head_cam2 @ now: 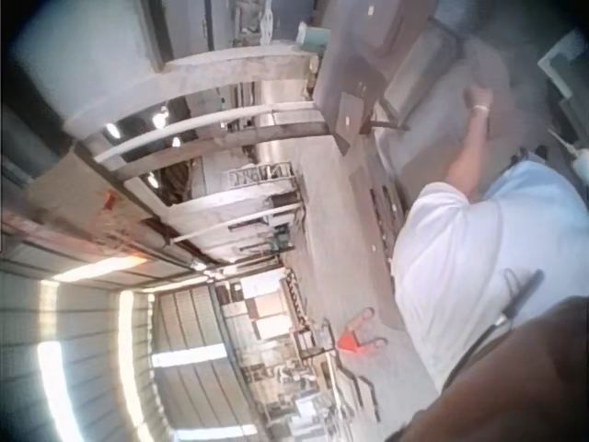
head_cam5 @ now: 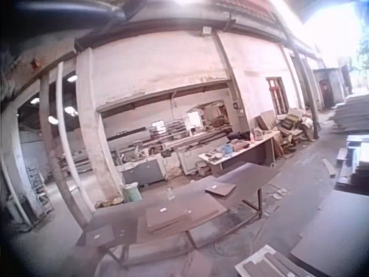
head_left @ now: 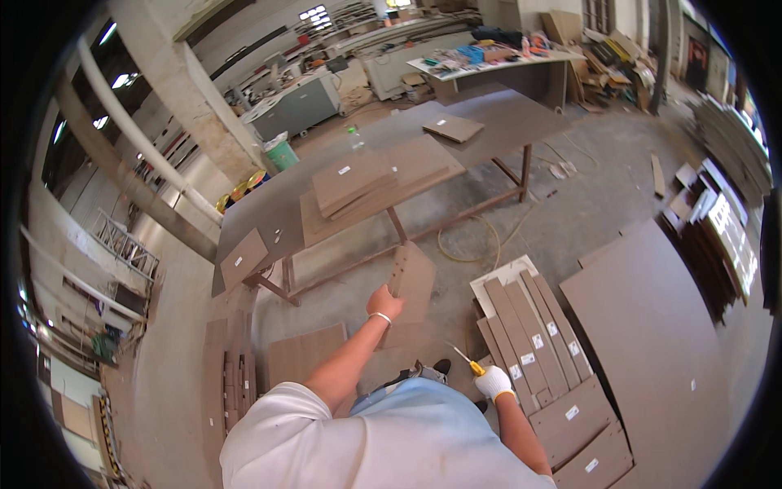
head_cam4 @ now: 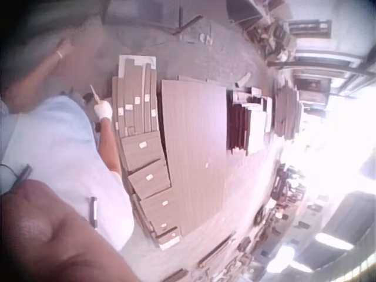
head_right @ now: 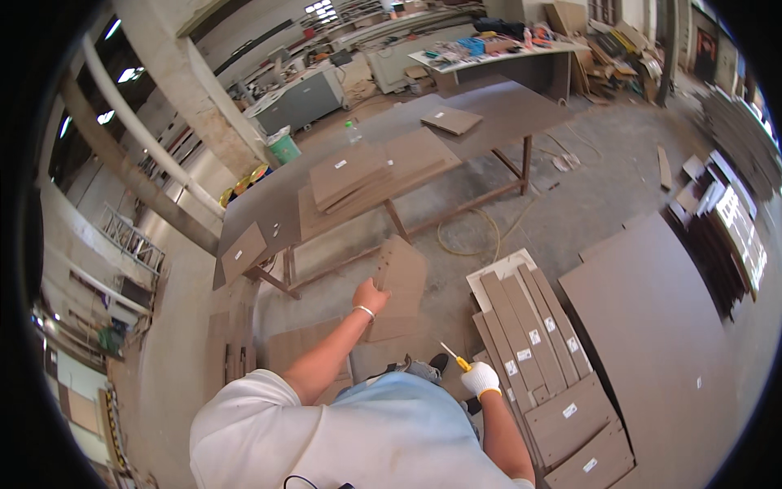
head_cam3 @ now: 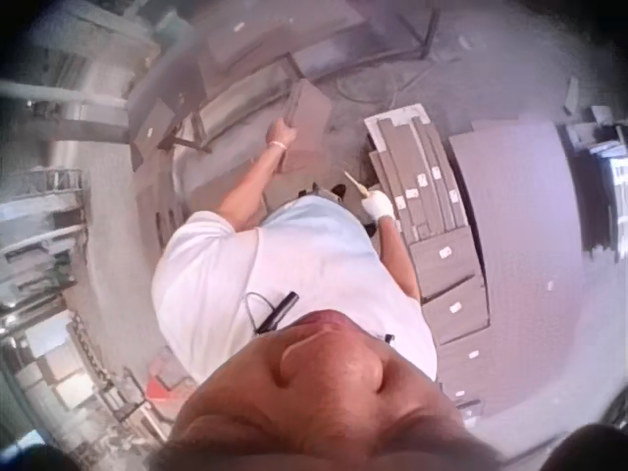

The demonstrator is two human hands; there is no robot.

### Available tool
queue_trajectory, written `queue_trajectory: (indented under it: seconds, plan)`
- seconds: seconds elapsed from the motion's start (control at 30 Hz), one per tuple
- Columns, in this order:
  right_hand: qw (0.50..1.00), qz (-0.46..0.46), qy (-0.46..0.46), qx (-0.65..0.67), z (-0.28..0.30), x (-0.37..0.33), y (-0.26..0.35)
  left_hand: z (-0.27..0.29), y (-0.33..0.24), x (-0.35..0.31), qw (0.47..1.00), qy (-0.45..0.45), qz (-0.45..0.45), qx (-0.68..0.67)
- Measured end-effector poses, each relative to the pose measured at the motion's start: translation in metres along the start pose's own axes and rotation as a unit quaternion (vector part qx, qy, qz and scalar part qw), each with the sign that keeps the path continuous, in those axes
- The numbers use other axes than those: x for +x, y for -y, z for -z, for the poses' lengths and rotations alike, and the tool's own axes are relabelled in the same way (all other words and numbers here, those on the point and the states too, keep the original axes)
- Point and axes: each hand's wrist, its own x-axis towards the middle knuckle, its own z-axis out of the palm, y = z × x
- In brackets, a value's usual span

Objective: The person repeatedly picks up flat wooden panels from a floor pile and places them onto a workbench. They handle the panels one at a time, occasionally using a yellow tool to assist with lifting or positioning, and continue stacking them on the bench throughout the clip.

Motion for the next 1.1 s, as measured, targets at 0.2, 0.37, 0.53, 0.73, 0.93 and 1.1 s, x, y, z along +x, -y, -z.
queue_trajectory:
  seconds: [0.2,0.37,0.53,0.73,0.93,1.1]
  plan:
    - [0.991,0.041,0.027,0.123,0.020,0.010,0.051,0.106,0.014,0.052,0.901,0.077,-0.337,0.261]
    - [0.990,0.015,0.012,0.137,0.005,0.059,0.063,0.175,-0.012,0.153,0.894,0.141,-0.349,0.242]
    - [0.994,-0.036,-0.102,0.017,-0.034,0.130,0.093,0.239,-0.048,0.286,0.865,0.060,-0.476,0.151]
    - [0.948,-0.165,-0.148,0.227,-0.063,0.161,0.212,0.279,-0.054,0.473,0.796,-0.106,-0.584,0.120]
    - [0.969,-0.130,-0.142,0.157,-0.085,0.172,0.300,0.278,-0.023,0.603,0.768,-0.132,-0.618,0.107]
    - [0.963,-0.171,-0.135,0.157,-0.097,0.167,0.316,0.279,0.080,0.634,0.775,-0.080,-0.611,0.142]
